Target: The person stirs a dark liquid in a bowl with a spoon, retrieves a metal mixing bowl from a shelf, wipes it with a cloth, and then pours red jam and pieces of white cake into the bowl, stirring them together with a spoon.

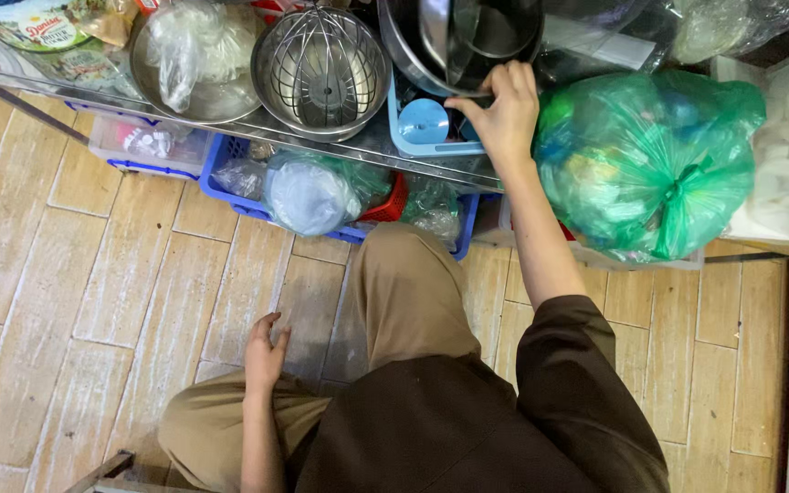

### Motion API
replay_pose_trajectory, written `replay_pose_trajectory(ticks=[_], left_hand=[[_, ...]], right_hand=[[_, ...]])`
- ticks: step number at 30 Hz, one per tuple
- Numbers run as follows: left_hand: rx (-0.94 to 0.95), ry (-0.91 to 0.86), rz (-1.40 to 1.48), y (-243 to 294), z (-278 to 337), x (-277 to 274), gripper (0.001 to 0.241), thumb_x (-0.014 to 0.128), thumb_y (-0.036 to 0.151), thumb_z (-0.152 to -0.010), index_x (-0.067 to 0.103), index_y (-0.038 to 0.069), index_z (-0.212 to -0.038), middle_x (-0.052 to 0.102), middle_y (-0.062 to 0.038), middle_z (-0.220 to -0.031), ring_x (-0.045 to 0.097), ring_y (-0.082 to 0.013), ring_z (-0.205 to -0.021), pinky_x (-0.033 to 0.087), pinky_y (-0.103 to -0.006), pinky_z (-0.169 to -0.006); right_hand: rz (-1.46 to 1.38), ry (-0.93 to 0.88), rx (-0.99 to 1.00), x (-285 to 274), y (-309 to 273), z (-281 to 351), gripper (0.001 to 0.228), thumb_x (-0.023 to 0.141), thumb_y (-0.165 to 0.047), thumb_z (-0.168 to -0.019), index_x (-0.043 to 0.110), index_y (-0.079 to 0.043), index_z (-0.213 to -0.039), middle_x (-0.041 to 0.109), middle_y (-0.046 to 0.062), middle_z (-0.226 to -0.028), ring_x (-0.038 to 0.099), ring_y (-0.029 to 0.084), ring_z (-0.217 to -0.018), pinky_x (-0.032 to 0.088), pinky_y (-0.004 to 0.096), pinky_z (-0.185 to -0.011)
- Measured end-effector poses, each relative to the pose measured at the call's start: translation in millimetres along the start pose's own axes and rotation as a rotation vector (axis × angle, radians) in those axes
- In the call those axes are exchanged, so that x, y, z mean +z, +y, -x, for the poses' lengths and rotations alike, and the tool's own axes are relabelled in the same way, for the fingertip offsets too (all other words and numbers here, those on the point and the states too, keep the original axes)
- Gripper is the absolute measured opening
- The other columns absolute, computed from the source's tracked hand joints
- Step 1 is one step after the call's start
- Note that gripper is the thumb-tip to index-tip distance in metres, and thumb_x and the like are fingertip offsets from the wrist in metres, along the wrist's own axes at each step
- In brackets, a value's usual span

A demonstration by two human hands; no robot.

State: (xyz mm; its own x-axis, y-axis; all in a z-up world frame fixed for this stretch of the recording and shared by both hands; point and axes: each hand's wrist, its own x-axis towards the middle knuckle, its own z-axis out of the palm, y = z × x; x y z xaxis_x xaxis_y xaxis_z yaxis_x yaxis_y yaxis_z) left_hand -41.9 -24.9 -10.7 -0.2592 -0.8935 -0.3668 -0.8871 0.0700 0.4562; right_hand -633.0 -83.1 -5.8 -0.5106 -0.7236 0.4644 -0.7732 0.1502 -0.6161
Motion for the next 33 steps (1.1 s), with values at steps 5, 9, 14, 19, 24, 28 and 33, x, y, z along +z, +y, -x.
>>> replay_pose_trajectory(ticks=[5,9,14,19,24,28,33], left_hand=[[-0.028,0.005,0.020,-4.7,-5.0,3.5,0.039,0.069,0.020,-0.091,0.065,0.004,-0.127,0.064,-0.023,-0.129,0.061,-0.0400,-0.120,0.049,-0.0441,-0.100],[-0.014,-0.021,-0.064,-11.2,0.4,9.7,0.039,0.070,0.020,-0.090,0.065,0.005,-0.125,0.064,-0.023,-0.128,0.060,-0.0427,-0.120,0.048,-0.0459,-0.100],[-0.009,-0.036,-0.074,-13.6,-1.3,13.0,0.039,0.070,0.021,-0.090,0.065,0.005,-0.125,0.064,-0.023,-0.127,0.060,-0.0434,-0.119,0.049,-0.0466,-0.099],[-0.029,-0.037,-0.099,-2.9,6.3,7.7,0.038,0.071,0.023,-0.089,0.065,0.007,-0.123,0.064,-0.023,-0.127,0.060,-0.0438,-0.116,0.050,-0.0479,-0.095],[-0.140,-0.066,-0.100,5.4,6.3,8.3,0.038,0.070,0.025,-0.090,0.064,0.010,-0.125,0.066,-0.018,-0.127,0.064,-0.0407,-0.108,0.051,-0.0464,-0.095],[-0.082,-0.026,-0.101,1.2,14.3,6.7,0.038,0.071,0.024,-0.089,0.065,0.009,-0.124,0.066,-0.019,-0.126,0.062,-0.0413,-0.114,0.051,-0.0468,-0.095],[-0.088,-0.010,-0.130,-7.0,15.4,10.1,0.038,0.072,0.025,-0.089,0.066,0.010,-0.123,0.065,-0.019,-0.126,0.061,-0.0415,-0.116,0.050,-0.0471,-0.095]], right_hand=[[-0.053,0.028,-0.004,3.9,4.9,-10.9,0.060,0.104,-0.030,-0.063,0.053,-0.003,-0.078,0.057,0.013,-0.087,0.055,0.035,-0.090,0.048,0.045,-0.077],[-0.184,0.015,0.047,12.0,10.4,-13.4,0.058,0.103,-0.027,-0.067,0.054,-0.001,-0.082,0.060,0.013,-0.090,0.056,0.034,-0.092,0.049,0.044,-0.079],[-0.173,-0.038,0.030,12.8,11.9,-10.3,0.052,0.101,-0.028,-0.075,0.057,-0.001,-0.082,0.060,0.013,-0.088,0.057,0.034,-0.091,0.048,0.044,-0.078],[-0.229,-0.211,-0.029,-6.7,3.9,-1.8,0.038,0.094,-0.023,-0.083,0.064,-0.002,-0.092,0.065,0.013,-0.095,0.059,0.035,-0.098,0.049,0.044,-0.085],[-0.259,-0.089,0.011,-25.7,-24.6,8.2,0.034,0.091,-0.018,-0.086,0.070,-0.003,-0.108,0.070,0.013,-0.113,0.064,0.034,-0.110,0.050,0.042,-0.097],[-0.045,-0.011,-0.019,-29.7,-52.8,3.9,0.044,0.090,-0.030,-0.086,0.068,-0.004,-0.113,0.070,0.015,-0.113,0.061,0.037,-0.109,0.044,0.046,-0.099],[0.006,-0.162,0.158,-22.1,-69.6,-23.3,0.042,0.078,-0.043,-0.096,0.067,-0.010,-0.120,0.072,0.007,-0.085,0.068,0.026,-0.083,0.026,0.058,-0.117]])
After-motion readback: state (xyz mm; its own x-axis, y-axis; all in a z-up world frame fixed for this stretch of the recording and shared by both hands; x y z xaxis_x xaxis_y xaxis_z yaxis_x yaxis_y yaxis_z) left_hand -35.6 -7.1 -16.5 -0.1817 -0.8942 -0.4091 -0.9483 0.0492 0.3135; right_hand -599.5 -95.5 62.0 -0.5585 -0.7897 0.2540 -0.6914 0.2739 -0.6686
